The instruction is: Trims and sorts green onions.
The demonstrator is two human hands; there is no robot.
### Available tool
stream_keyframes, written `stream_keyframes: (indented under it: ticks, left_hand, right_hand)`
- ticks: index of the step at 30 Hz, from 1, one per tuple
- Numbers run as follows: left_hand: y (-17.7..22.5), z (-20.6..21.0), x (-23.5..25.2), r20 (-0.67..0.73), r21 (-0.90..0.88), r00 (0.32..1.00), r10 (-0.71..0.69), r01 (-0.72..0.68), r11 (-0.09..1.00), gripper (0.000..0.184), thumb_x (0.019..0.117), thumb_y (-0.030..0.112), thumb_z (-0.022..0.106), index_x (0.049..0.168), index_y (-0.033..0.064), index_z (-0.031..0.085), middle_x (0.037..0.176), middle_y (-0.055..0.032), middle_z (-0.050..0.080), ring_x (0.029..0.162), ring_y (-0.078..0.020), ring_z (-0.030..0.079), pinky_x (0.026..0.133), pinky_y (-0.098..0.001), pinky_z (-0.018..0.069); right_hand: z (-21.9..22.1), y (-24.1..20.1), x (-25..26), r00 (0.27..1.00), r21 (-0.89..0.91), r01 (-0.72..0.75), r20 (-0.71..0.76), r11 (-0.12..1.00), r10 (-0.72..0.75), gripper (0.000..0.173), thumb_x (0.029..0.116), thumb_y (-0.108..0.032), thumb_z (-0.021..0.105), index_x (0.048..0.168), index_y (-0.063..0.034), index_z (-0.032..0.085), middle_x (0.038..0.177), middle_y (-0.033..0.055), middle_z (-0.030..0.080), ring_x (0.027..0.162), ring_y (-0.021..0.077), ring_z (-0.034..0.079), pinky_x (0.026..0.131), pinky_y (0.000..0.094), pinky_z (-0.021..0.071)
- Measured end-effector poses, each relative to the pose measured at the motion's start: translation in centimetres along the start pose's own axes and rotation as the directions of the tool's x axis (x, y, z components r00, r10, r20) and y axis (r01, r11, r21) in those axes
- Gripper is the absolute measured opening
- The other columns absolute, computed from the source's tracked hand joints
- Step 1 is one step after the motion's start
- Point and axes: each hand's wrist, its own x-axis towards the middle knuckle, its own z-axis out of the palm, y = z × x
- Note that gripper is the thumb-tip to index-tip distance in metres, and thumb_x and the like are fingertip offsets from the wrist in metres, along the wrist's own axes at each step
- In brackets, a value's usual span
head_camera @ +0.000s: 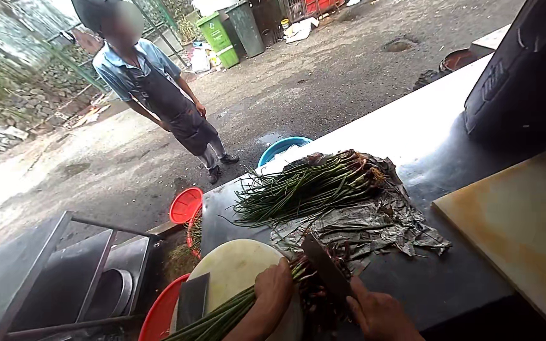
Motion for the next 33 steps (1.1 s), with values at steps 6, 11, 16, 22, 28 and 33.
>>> stream_keyframes:
  ticks: [6,11,16,22,28,33]
  left_hand:
    - [-1.5,3.1,-0.2,-0.194,0.081,0.981,0.005,0.011,0.997,0.032,0.0983,0.01,0.051,0.13,0.0086,0.057,0.107,-0.0173,0.068,0.098,-0.0369,0.07,0.078,-0.0502,0.0558]
    - [-1.7,3.3,-0.6,-0.138,0.105,0.99,0.01,0.004,0.994,0.035,0.0982,0.009,0.051,0.133,0.0098,0.054,0.108,-0.017,0.068,0.097,-0.0361,0.07,0.077,-0.0495,0.056]
    - [-1.3,2.7,-0.9,-0.081,0.085,0.997,-0.002,0.009,0.996,0.036,0.0987,0.009,0.05,0.135,0.0112,0.052,0.109,-0.0166,0.068,0.097,-0.0374,0.071,0.078,-0.051,0.0568]
    - [-1.2,2.5,-0.6,-0.043,0.091,0.999,0.007,-0.003,0.996,0.035,0.0995,0.009,0.049,0.135,0.0117,0.052,0.109,-0.0165,0.068,0.097,-0.0375,0.071,0.077,-0.0514,0.057]
    - [-1.0,2.2,-0.6,-0.011,0.079,1.0,-0.027,0.027,0.997,0.033,0.1012,0.012,0.047,0.134,0.0118,0.051,0.109,-0.0154,0.069,0.098,-0.0358,0.071,0.078,-0.0505,0.0574]
    - [-1.6,1.8,-0.3,0.025,0.035,1.0,0.007,-0.008,0.999,0.036,0.0981,0.013,0.051,0.134,0.0104,0.049,0.109,-0.0161,0.069,0.099,-0.0364,0.071,0.077,-0.0514,0.0582]
  right_hand:
    - [0.5,0.0,-1.5,0.999,0.04,-0.006,-0.035,0.999,0.007,0.031,0.1052,-0.03,0.047,0.11,-0.0022,0.061,0.067,0.0149,0.064,0.063,0.0374,0.069,0.055,0.0544,0.0552]
    - [0.1,-2.1,-1.6,0.999,0.043,-0.014,0.043,0.999,0.012,0.032,0.1059,-0.031,0.046,0.113,-0.0029,0.059,0.067,0.0153,0.064,0.063,0.0382,0.07,0.056,0.0551,0.0551]
    - [1.9,-3.1,-1.3,0.986,-0.014,-0.044,0.159,0.999,0.046,0.035,0.1075,-0.031,0.04,0.119,-0.0033,0.057,0.071,0.017,0.067,0.068,0.0408,0.071,0.061,0.0565,0.056]
    - [5.0,-5.4,2.0,0.986,-0.087,-0.115,0.11,0.99,0.125,0.034,0.1057,-0.029,0.041,0.123,-0.005,0.058,0.068,0.0127,0.067,0.068,0.0365,0.073,0.06,0.0518,0.0569]
    - [6.8,-6.1,6.4,0.932,-0.07,-0.192,0.299,0.979,0.204,0.037,0.1074,-0.032,0.034,0.133,-0.0098,0.049,0.086,0.0133,0.071,0.087,0.0351,0.074,0.077,0.0518,0.0573]
    - [7.4,-5.0,5.4,0.929,-0.054,-0.179,0.319,0.982,0.187,0.036,0.1075,-0.033,0.034,0.13,-0.0098,0.05,0.085,0.0138,0.071,0.087,0.0359,0.074,0.076,0.0526,0.0571]
